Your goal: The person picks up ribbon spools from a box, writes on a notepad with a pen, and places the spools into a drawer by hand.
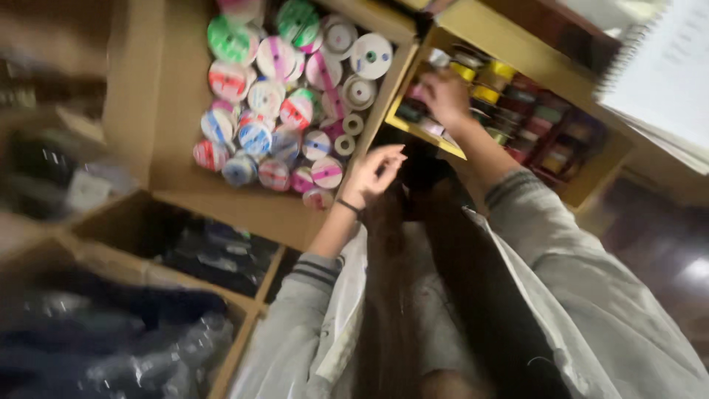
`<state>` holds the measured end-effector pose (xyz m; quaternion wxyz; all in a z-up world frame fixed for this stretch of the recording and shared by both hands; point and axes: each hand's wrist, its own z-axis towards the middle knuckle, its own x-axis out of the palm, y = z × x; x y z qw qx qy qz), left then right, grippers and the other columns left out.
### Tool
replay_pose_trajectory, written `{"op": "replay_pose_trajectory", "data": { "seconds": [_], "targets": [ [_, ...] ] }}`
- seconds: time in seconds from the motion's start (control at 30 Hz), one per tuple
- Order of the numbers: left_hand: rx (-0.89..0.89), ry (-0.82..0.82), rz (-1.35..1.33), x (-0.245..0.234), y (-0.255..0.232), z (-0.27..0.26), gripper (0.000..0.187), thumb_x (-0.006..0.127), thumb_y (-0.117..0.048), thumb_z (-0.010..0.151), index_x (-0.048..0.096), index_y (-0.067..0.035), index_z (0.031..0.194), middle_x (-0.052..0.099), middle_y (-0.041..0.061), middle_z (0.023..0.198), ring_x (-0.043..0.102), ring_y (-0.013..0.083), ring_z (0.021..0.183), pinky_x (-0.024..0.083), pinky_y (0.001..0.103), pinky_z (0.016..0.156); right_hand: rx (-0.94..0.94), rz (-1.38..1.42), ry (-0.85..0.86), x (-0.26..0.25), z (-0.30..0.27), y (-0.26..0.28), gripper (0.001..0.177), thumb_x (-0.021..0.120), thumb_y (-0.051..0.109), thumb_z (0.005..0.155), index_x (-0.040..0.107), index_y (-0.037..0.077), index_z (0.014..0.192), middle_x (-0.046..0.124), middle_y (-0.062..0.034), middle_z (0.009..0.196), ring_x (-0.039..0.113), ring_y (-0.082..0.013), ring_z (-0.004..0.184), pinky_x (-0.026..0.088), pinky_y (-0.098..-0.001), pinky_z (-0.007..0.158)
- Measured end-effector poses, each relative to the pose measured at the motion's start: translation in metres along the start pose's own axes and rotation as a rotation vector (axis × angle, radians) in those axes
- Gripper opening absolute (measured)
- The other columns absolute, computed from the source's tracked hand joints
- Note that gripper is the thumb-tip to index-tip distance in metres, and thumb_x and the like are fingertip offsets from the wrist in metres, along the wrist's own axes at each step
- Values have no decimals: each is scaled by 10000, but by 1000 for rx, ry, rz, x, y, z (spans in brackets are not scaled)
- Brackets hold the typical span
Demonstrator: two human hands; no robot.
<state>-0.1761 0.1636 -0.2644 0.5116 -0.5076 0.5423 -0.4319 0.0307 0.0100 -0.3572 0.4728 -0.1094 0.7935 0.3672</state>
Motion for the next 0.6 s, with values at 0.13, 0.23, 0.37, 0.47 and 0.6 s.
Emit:
{"op": "replay_pose_trajectory", "data": {
  "seconds": [0.13, 0.23, 0.37, 0.47, 0.6],
  "targets": [
    [11, -433, 45, -23, 28, -10, 148, 568, -177, 960, 638, -121, 1078, 692, 30, 932, 667, 129, 812, 528, 257, 748, -322, 178, -508, -42, -17, 61, 177, 565, 113, 1022, 668, -22, 1074, 643, -162, 965, 580, -316, 887, 475, -410, 763],
    [-77, -767, -73, -46, 90, -20, 96, 579, -197, 956, 634, -138, 1009, 664, 21, 942, 638, 133, 807, 516, 259, 729, -469, 289, -502, -56, -7, 109, 131, 559, 76, 1016, 641, -21, 1049, 616, -163, 921, 564, -310, 876, 453, -408, 787],
    [-385, -1312, -352, -61, 253, -53, 104, 625, -205, 894, 580, -111, 897, 671, 83, 643, 523, 108, 416, 423, 235, 371, -599, 320, 105, -37, 35, 177, 143, 552, -26, 949, 684, -10, 896, 715, -142, 944, 707, -260, 867, 606, -369, 880],
    [-652, -1230, -702, -66, 273, -68, 97, 645, -138, 843, 642, -62, 904, 687, 109, 686, 606, 137, 503, 485, 251, 404, -445, -106, 649, 54, 82, 170, 251, 526, 179, 913, 687, 82, 1079, 688, -194, 965, 639, -382, 822, 473, -471, 657],
    [-707, -1188, -573, -53, 297, -77, 95, 623, -132, 763, 661, -122, 850, 716, 62, 702, 635, 109, 559, 478, 231, 441, -458, -541, 764, 149, 106, 157, 765, 510, 186, 878, 114, -175, 1424, 581, -304, 1080, 609, -434, 816, 484, -487, 641]
  ]
}}
